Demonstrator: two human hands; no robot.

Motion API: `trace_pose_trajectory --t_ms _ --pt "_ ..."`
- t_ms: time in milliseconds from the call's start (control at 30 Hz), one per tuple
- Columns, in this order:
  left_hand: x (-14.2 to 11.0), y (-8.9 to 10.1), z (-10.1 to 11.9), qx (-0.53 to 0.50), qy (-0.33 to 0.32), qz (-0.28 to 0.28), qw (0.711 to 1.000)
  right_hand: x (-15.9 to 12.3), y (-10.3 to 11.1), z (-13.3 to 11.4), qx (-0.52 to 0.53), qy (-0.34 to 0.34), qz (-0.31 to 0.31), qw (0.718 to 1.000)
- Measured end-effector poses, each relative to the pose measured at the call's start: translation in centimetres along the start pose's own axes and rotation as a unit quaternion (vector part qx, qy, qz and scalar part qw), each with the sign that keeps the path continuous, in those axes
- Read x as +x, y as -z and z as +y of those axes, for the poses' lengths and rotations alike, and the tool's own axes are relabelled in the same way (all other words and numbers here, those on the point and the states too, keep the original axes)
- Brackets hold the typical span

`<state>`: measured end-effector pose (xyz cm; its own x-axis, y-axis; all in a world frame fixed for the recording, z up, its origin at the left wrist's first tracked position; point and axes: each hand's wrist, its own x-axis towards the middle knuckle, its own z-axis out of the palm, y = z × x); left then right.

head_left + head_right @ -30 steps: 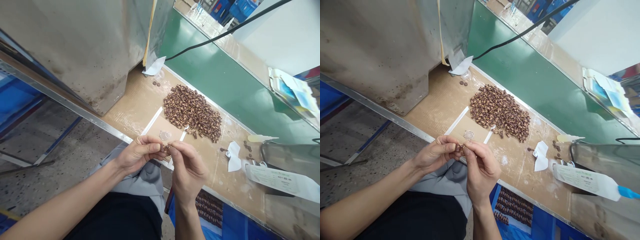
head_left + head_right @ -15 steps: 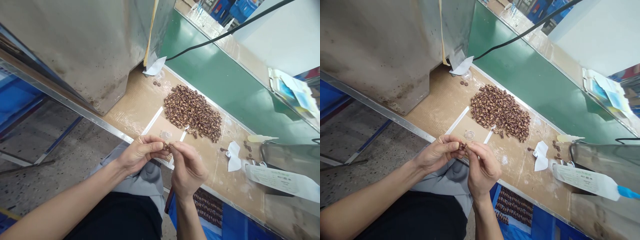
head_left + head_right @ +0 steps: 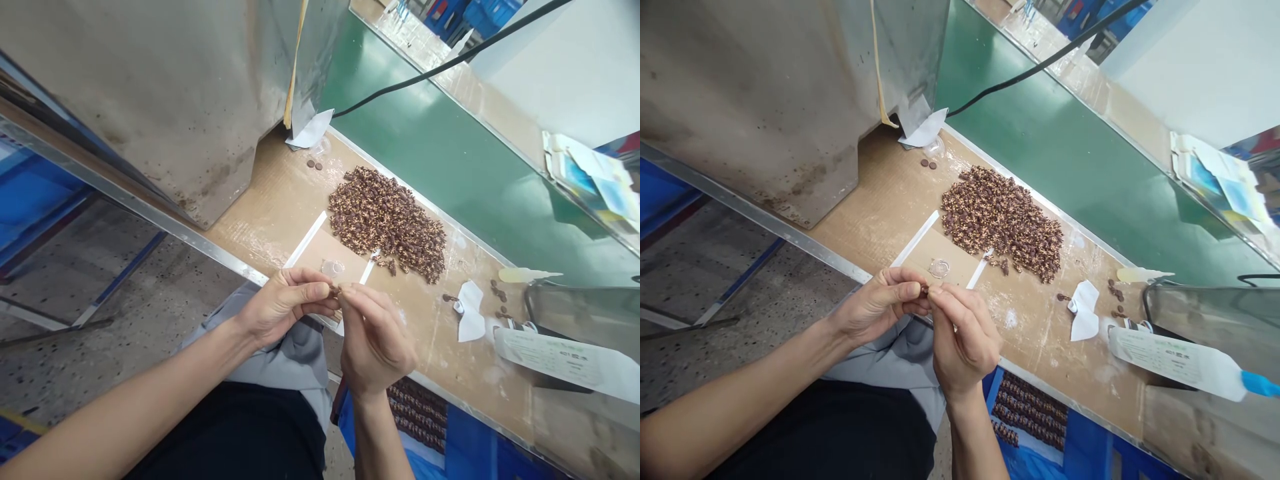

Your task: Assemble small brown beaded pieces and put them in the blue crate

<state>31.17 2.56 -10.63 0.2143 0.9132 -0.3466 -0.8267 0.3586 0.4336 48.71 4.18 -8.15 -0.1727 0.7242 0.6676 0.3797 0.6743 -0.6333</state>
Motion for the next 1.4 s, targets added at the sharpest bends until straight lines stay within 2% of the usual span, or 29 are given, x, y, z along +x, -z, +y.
trace_pose_trajectory --t_ms 100,300,433,533,633,733,800,900,1100,1400 --pt "0.0 0.0 -0.1 0.01 -0.007 0.002 1.0 -0.1 0.1 0.3 0.014 -0.006 -0.002 1.0" --pt "0.1 -0.2 -0.2 0.031 -0.021 -0.016 0.999 -0.3 0.0 -0.3 0.098 -0.168 0.009 0.981" --pt "0.1 0.0 0.0 0.034 -0.029 -0.019 0.999 -0.6 1.2 -0.2 0.086 -0.228 0.04 0.969" --pt "0.1 0.2 0.2 0.03 -0.038 -0.019 0.999 -0.9 4.4 2.0 0.011 -0.209 0.084 0.974" --pt "0.1 0.2 0.5 0.037 -0.038 -0.02 0.998 -1.4 9.4 5.8 -0.126 -0.136 0.119 0.976" --pt "0.1 0.2 0.8 0.052 -0.03 -0.015 0.998 -2.6 13.9 9.3 -0.27 -0.078 0.089 0.955" --pt "0.1 0.1 0.9 0.061 -0.025 -0.01 0.998 -3.5 15.4 10.9 -0.307 -0.071 0.064 0.947" --pt "0.1 0.1 1.1 0.073 -0.022 0.001 0.997 -4.7 15.7 12.1 -0.313 -0.074 0.045 0.946" --pt "0.1 -0.5 1.4 0.097 -0.013 0.025 0.995 -5.4 14.9 12.7 -0.309 -0.076 0.044 0.947" --pt "0.5 -0.5 1.7 0.124 -0.022 0.014 0.992 -5.2 15.2 13.1 -0.299 -0.101 0.052 0.947"
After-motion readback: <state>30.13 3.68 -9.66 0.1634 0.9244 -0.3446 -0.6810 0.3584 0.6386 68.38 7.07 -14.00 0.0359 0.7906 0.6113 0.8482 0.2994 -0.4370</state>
